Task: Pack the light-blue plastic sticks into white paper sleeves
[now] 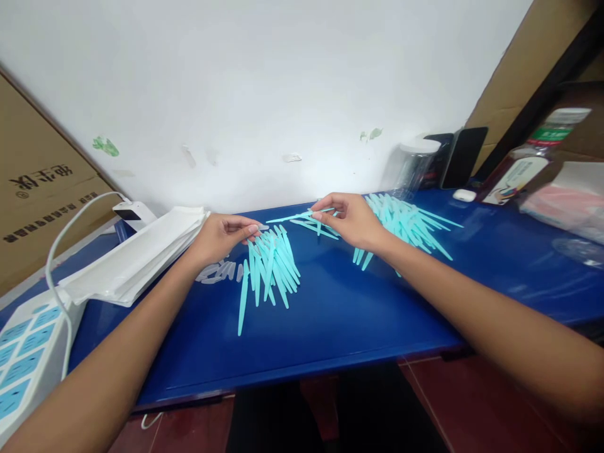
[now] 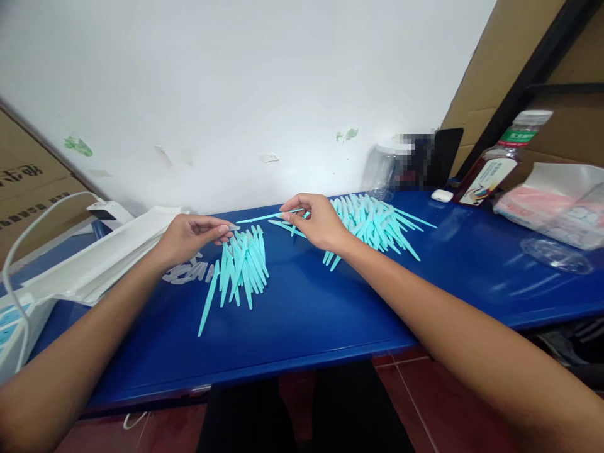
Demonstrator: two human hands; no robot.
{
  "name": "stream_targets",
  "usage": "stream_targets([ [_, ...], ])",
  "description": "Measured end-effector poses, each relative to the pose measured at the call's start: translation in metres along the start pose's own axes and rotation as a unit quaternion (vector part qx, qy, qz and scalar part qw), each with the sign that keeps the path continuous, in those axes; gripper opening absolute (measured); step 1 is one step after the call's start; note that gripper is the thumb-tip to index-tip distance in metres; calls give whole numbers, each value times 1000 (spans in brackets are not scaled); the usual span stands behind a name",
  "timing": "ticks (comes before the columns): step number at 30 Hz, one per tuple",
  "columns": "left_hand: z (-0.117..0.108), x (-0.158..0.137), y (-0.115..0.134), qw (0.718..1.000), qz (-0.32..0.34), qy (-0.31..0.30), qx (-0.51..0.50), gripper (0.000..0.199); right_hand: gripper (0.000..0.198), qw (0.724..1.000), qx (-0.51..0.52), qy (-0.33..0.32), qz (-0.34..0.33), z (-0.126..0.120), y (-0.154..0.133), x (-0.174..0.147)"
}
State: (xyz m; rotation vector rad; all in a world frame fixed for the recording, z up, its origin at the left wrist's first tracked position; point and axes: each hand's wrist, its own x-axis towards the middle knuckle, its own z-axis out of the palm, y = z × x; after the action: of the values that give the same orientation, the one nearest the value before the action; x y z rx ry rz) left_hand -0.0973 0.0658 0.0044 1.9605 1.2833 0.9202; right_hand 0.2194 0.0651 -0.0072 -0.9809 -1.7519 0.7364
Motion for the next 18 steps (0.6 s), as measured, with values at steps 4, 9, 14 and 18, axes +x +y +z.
stream_targets([
  [4, 1, -1, 2, 1000, -15, -4, -24, 44, 30, 1000, -24, -2, -10, -1, -2, -1],
  [9, -1, -1, 4, 1000, -9, -19, -14, 41, 24, 999, -37, -14, -16, 0, -5, -3],
  [14, 8, -7, 14, 998, -27, -36, -45, 46, 25, 999, -38, -21, -14, 8, -6, -7],
  [18, 12, -9, 20, 998, -22, -29, -47, 63, 25, 999, -45, -16, -15, 6, -10, -6],
])
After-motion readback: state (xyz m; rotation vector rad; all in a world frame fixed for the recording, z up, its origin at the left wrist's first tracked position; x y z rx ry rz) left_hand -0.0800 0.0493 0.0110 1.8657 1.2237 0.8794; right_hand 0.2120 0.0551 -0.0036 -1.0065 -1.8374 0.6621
